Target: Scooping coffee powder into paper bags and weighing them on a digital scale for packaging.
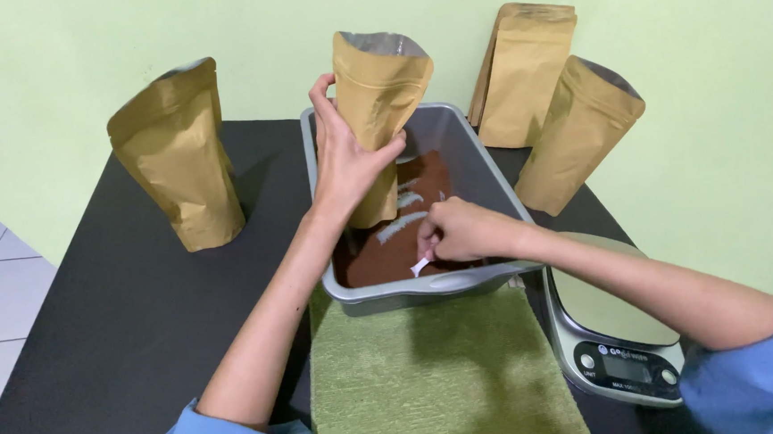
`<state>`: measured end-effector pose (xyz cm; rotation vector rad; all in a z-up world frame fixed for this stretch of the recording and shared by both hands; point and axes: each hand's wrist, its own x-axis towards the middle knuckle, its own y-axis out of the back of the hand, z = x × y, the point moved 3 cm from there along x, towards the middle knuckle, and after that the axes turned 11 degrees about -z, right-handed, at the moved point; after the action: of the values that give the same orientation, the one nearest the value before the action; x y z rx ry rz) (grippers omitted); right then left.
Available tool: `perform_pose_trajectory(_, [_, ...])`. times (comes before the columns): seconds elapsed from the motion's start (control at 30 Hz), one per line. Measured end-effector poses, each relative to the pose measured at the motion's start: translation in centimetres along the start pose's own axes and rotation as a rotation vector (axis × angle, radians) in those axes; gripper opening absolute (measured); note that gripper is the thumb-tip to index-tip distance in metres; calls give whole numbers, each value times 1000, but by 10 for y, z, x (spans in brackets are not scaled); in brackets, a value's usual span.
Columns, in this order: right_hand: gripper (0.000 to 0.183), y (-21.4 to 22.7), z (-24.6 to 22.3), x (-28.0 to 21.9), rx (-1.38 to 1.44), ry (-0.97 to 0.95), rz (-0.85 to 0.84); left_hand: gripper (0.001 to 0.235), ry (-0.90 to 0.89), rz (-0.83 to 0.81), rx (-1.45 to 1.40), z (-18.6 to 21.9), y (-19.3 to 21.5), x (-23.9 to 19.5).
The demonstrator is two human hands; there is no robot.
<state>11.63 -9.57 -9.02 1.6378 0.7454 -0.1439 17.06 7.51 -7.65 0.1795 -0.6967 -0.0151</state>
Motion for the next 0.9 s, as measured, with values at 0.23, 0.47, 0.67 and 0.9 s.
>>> perform_pose_trajectory(0.23, [14, -21, -11, 19, 195, 126, 17, 106, -6, -12, -12, -1, 0, 0])
perform_pose_trajectory(0.47, [15, -4, 9, 0, 414, 129, 62, 107, -20, -47, -44, -12, -5, 2])
perform_pose_trajectory(0.67, [15, 35, 42, -27, 463, 130, 156, 106, 16, -87, -8, -11, -3, 3])
perform_pose_trajectory(0.9, [16, 94, 46, -93, 452, -37, 322, 103, 12, -151, -40, -10, -4, 5])
